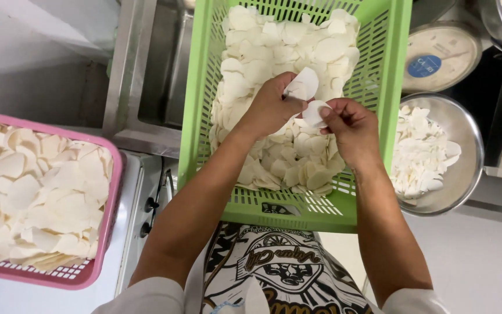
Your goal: The person stands at a kitchen counter and sorts thin, white, round dough sheets from a green basket into a metal bowl. They pick up the sheets by hand, separate them, and transfer them one by one or in small groups.
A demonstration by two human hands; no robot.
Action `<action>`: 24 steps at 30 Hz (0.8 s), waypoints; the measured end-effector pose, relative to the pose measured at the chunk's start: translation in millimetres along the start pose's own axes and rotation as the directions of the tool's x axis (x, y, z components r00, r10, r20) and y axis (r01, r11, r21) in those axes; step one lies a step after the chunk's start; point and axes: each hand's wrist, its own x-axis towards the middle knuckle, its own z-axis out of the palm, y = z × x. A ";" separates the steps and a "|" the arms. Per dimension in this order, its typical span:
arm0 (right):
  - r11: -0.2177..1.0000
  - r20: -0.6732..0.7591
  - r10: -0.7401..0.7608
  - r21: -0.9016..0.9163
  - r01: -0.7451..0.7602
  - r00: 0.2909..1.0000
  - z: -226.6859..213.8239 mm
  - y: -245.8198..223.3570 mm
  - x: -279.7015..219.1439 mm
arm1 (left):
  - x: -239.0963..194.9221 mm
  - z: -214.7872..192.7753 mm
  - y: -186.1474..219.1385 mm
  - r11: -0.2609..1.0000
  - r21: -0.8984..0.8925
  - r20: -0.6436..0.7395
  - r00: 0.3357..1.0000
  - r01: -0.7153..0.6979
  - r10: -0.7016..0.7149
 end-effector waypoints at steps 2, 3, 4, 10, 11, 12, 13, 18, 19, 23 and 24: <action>1.000 0.037 -0.023 -0.017 0.023 0.999 -1.7 -2.3 -1.0 | -4.1 1.5 0.1 1.000 -0.001 -0.010 1.000 -0.006 0.006; 0.998 0.066 -0.045 -0.035 0.047 0.997 -3.3 -3.6 -1.3 | -5.3 3.0 0.0 1.000 -0.002 -0.012 1.000 -0.012 0.012; 0.998 0.064 -0.047 -0.036 0.049 0.997 -2.9 -7.4 -1.9 | -7.5 3.9 8.0 1.000 -0.002 -0.010 1.000 -0.014 0.014; 0.995 0.049 -0.092 -0.034 0.094 0.995 -5.5 0.8 -1.8 | -6.4 15.0 12.9 0.999 0.029 0.007 0.999 -0.040 0.039; 0.997 0.054 -0.071 -0.014 0.072 0.996 -4.3 -1.5 -3.5 | -3.5 16.5 7.1 0.999 0.028 -0.006 0.999 -0.043 0.044; 0.999 0.057 -0.050 0.006 0.050 0.997 -4.0 -3.9 -5.8 | -0.5 18.8 0.9 0.999 0.027 -0.018 0.999 -0.047 0.047; 0.999 0.051 -0.049 0.006 0.049 0.998 -4.6 -1.8 -7.5 | 1.5 21.6 -5.5 0.999 0.027 -0.012 0.999 -0.045 0.045; 0.958 -0.189 -0.070 0.261 0.119 0.979 0.9 9.9 -11.6 | 5.8 39.6 -28.2 0.964 -0.264 -0.129 0.991 -0.016 -0.019; 0.958 -0.192 -0.070 0.261 0.120 0.979 0.0 8.3 -13.0 | 10.3 41.1 -35.3 0.965 -0.263 -0.126 0.992 -0.015 -0.019; 0.915 -0.264 -0.047 0.375 0.147 0.963 -31.0 2.3 -20.7 | 16.9 41.6 -49.7 0.891 -0.454 -0.222 0.971 -0.026 -0.085; 0.924 -0.281 -0.068 0.345 0.167 0.957 -45.6 0.3 -21.7 | 16.8 40.2 -48.9 0.870 -0.490 -0.262 0.961 -0.049 -0.093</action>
